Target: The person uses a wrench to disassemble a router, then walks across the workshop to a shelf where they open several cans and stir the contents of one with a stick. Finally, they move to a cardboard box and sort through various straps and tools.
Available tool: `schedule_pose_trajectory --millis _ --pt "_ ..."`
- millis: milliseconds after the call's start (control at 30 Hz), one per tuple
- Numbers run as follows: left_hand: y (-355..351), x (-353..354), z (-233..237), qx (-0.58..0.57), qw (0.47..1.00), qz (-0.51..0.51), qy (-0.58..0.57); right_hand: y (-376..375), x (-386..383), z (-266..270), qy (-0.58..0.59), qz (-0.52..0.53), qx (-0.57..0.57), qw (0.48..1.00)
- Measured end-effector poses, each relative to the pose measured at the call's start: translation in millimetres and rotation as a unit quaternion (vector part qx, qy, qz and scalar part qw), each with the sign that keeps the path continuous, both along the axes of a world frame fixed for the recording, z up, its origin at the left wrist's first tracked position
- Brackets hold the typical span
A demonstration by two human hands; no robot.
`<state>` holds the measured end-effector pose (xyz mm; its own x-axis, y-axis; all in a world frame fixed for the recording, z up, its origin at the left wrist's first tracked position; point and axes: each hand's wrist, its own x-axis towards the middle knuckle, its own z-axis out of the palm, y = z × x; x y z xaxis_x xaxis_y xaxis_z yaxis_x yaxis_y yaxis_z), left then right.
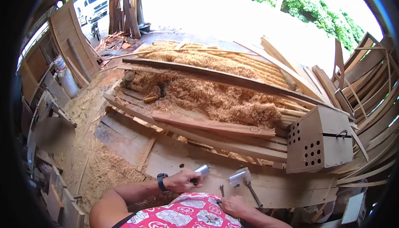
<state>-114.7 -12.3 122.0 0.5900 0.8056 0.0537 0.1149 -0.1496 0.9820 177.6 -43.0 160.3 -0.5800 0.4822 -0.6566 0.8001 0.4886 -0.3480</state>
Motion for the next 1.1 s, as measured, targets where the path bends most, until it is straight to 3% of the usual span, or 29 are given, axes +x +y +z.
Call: schedule_pose_trajectory --millis 33,133,200,333,500,567,633,700,733,767,833,867,967,1033,1100 --pt "-4.6 7.0 3.7 0.02 0.999 -0.032 -0.012 1.5 -2.3 7.7 0.036 -0.021 0.025 0.999" --pt "-25.6 29.5 19.8 0.036 0.992 -0.118 -0.016 0.8 4.2 -8.2 0.089 0.056 0.105 0.989" --pt "-39.1 42.9 9.2 0.042 0.991 -0.119 -0.04 -3.1 5.1 -0.9 0.14 0.014 0.169 0.976" --pt "-34.6 43.2 21.7 0.048 0.983 -0.178 0.028 -8.3 6.6 1.7 0.119 -0.037 0.141 0.982" --pt "-29.6 39.3 8.1 -0.028 0.978 -0.207 -0.011 -12.9 5.7 5.9 0.082 -0.097 0.101 0.987" --pt "-24.6 39.1 7.1 -0.119 0.97 -0.207 -0.046 -13.9 6.8 2.1 0.089 -0.111 0.102 0.984" --pt "-25.4 42.4 -3.2 -0.124 0.968 -0.211 -0.047 -14.8 6.7 -0.1 0.098 -0.123 0.103 0.982" --pt "-27.7 48.3 -3.9 -0.402 0.908 -0.109 -0.041 -14.2 5.4 0.0 0.154 -0.139 0.131 0.97" --pt "-29.1 56.2 1.7 -0.44 0.89 -0.053 -0.11 -14.1 4.2 -0.1 0.155 -0.139 0.134 0.969" --pt "-28.1 59.2 3.6 -0.437 0.891 -0.054 -0.108 -14.6 2.7 -0.2 0.163 -0.138 0.145 0.966" --pt "-23.0 65.9 5.4 -0.328 0.942 -0.067 -0.031 -15.7 0.6 -4.6 0.169 -0.143 0.163 0.962" --pt "-21.9 72.0 1.5 -0.211 0.974 -0.083 0.008 -19.0 0.0 -9.4 0.185 -0.147 0.16 0.958" --pt "-20.9 77.8 1.5 -0.182 0.978 -0.095 0.046 -18.0 2.0 0.1 0.157 -0.158 0.143 0.964" --pt "-22.8 72.1 -9.4 -0.171 0.98 -0.094 0.036 -15.6 8.3 12.6 0.042 -0.151 0.066 0.986" --pt "-22.3 62.4 -23.1 -0.292 0.956 -0.029 0.01 -18.8 29.0 -0.4 0.022 -0.182 0.05 0.982"
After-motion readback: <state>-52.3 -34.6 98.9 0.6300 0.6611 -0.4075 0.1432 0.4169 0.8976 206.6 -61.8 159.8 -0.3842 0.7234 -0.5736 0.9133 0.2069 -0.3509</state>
